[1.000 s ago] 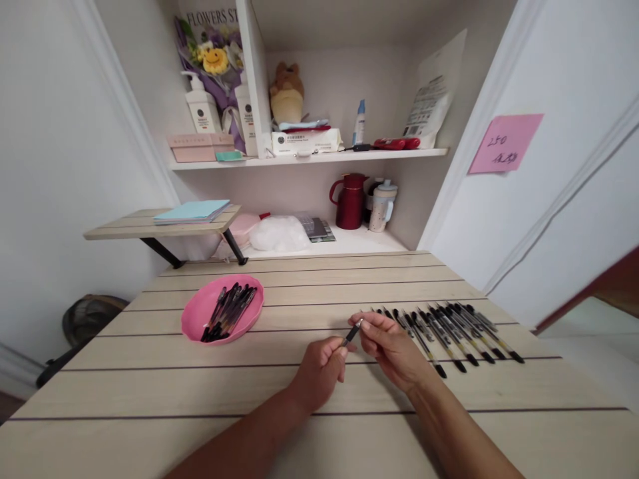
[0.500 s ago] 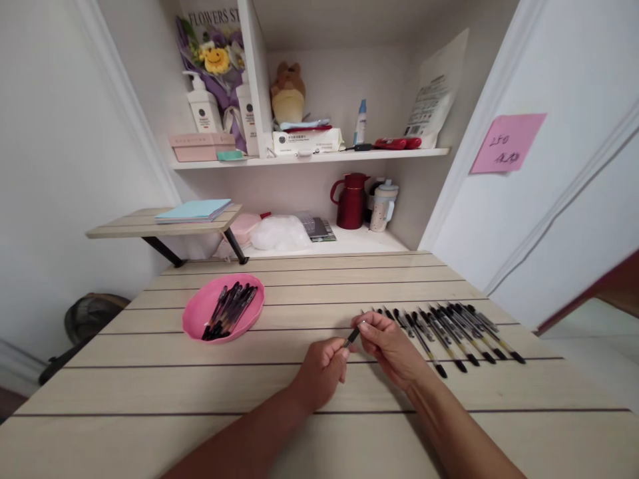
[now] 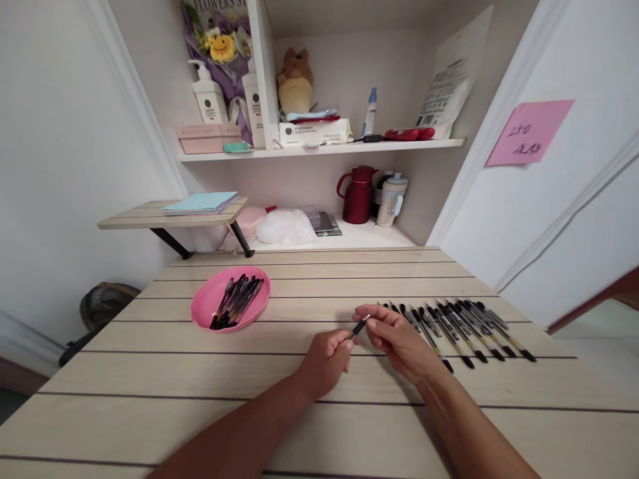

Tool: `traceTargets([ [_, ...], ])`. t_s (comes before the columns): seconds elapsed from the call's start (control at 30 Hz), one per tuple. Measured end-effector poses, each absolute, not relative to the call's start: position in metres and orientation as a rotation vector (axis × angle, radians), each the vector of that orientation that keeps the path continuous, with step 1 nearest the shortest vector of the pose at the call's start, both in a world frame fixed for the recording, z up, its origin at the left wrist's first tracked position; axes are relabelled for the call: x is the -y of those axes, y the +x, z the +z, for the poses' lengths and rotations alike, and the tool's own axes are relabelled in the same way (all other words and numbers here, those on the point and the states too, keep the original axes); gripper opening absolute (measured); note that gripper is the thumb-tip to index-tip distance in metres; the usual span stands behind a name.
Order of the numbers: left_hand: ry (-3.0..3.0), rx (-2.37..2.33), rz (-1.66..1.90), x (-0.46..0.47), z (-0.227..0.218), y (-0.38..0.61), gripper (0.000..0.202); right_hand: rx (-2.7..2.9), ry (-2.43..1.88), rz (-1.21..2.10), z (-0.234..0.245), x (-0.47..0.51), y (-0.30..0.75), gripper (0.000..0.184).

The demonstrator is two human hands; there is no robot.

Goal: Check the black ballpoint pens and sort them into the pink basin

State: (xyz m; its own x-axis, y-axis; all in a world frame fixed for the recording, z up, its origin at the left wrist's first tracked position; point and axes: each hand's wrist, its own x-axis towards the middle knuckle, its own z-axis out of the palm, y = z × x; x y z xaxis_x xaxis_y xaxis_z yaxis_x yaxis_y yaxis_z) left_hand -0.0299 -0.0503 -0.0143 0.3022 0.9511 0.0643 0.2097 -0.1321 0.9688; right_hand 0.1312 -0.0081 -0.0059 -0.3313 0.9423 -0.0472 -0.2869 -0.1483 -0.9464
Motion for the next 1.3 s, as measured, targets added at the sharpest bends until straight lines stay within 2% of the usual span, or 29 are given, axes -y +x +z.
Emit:
traceTargets([
  [0.23,1.62,-1.102,0.933,0.049,-0.015,-0.031,0.035,1.143,-0.922,1.599,-0.01,0.007,0.132,0.021],
  [0.57,1.644,-1.136,0.958,0.048,-0.019,-0.031,0.032,1.169,-0.957,1.515,-0.013,0.003,0.133,0.024],
  [0.63,1.583,-1.158,0.957,0.046,-0.02,-0.031,0.033,1.168,-1.022,1.363,-0.014,-0.001,0.136,0.03],
  [0.7,1.522,-1.18,0.976,0.044,-0.021,-0.031,0.034,1.245,-1.167,1.058,-0.016,-0.006,0.141,0.032],
  [0.87,1.446,-1.197,1.027,0.04,-0.025,-0.032,0.033,1.896,-1.627,0.231,-0.022,-0.01,0.142,0.024],
  [1.03,1.433,-1.191,1.033,0.039,-0.026,-0.033,0.033,2.152,-1.871,-0.065,-0.027,-0.003,0.128,0.018],
  [1.17,1.445,-1.207,1.04,0.038,-0.026,-0.034,0.033,2.173,-1.768,-0.011,-0.028,0.001,0.124,0.012],
  [1.3,1.485,-1.173,1.033,0.04,-0.025,-0.035,0.034,1.806,-1.536,0.474,-0.025,-0.004,0.131,0.015],
])
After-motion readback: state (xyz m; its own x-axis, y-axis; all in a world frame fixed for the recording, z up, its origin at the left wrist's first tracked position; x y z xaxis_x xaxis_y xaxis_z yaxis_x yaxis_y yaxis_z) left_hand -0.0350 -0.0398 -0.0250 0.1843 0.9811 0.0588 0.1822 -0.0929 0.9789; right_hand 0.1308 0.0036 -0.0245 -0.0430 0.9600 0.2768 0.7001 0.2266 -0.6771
